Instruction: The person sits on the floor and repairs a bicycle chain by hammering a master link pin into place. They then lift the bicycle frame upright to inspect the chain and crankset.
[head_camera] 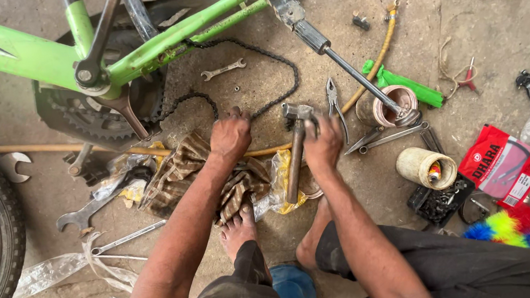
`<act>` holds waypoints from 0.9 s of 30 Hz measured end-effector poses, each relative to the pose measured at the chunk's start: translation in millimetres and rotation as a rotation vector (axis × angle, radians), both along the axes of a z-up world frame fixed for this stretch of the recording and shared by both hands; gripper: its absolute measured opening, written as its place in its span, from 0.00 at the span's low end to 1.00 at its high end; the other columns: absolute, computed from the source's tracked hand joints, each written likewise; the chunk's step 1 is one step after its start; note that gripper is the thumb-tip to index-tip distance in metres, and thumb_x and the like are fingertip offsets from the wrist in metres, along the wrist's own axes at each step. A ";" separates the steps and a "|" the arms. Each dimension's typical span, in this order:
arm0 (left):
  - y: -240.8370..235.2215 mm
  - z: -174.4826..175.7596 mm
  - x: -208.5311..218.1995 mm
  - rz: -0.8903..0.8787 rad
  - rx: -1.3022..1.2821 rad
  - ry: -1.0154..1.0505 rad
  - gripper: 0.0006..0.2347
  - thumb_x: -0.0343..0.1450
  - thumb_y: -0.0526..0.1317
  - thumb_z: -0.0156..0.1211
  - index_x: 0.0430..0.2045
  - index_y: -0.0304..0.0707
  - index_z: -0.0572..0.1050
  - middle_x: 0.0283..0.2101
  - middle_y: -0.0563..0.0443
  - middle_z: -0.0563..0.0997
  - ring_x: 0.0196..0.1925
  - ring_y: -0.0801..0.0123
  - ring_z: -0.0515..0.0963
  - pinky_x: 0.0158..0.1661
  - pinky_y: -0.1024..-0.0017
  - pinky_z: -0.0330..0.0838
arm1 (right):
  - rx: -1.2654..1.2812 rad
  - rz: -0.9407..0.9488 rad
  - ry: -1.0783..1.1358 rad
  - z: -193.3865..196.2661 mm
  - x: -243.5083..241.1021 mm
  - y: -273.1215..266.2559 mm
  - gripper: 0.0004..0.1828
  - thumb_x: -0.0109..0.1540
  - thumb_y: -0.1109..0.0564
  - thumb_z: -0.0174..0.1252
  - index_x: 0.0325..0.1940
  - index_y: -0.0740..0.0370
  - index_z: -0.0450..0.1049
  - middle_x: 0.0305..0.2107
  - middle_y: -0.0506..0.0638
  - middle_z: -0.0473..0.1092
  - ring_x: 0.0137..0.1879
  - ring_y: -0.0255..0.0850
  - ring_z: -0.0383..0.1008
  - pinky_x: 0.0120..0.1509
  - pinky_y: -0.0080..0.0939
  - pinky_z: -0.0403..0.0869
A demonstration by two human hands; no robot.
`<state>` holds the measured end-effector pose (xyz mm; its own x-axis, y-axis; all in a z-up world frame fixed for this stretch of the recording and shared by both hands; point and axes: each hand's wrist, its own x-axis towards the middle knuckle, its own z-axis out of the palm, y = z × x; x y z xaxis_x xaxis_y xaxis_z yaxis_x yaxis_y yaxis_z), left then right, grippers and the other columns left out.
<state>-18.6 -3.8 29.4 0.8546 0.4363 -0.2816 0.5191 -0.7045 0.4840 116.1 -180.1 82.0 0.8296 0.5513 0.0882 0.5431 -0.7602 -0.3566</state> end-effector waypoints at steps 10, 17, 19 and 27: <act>5.2 2.9 2.6 -0.040 -0.025 0.089 0.15 0.73 0.28 0.46 0.54 0.26 0.71 0.48 0.30 0.76 0.37 0.49 0.84 0.33 0.57 0.82 | -0.071 0.838 0.068 -91.8 24.1 138.0 0.22 0.59 0.74 0.58 0.55 0.63 0.79 0.51 0.61 0.73 0.54 0.54 0.76 0.51 0.44 0.82; 5.8 5.9 2.2 -0.069 -0.060 0.131 0.11 0.76 0.29 0.44 0.51 0.26 0.72 0.48 0.30 0.75 0.40 0.46 0.82 0.36 0.56 0.83 | -0.242 0.618 0.243 -84.2 62.7 124.1 0.09 0.64 0.67 0.57 0.41 0.58 0.80 0.39 0.53 0.75 0.45 0.44 0.76 0.50 0.48 0.80; 4.3 6.5 0.8 -0.052 -0.043 0.092 0.12 0.75 0.28 0.45 0.51 0.27 0.73 0.48 0.30 0.76 0.41 0.46 0.82 0.37 0.56 0.83 | -0.059 0.455 0.354 -73.2 73.7 94.5 0.02 0.66 0.62 0.60 0.43 0.61 0.77 0.39 0.53 0.74 0.41 0.42 0.77 0.44 0.45 0.79; 5.4 10.5 1.4 -0.060 -0.054 0.120 0.12 0.72 0.28 0.49 0.49 0.26 0.74 0.49 0.31 0.75 0.43 0.48 0.82 0.40 0.57 0.82 | 0.129 0.631 0.137 -64.7 60.7 37.9 0.24 0.63 0.60 0.68 0.63 0.56 0.73 0.47 0.57 0.76 0.49 0.43 0.79 0.54 0.39 0.81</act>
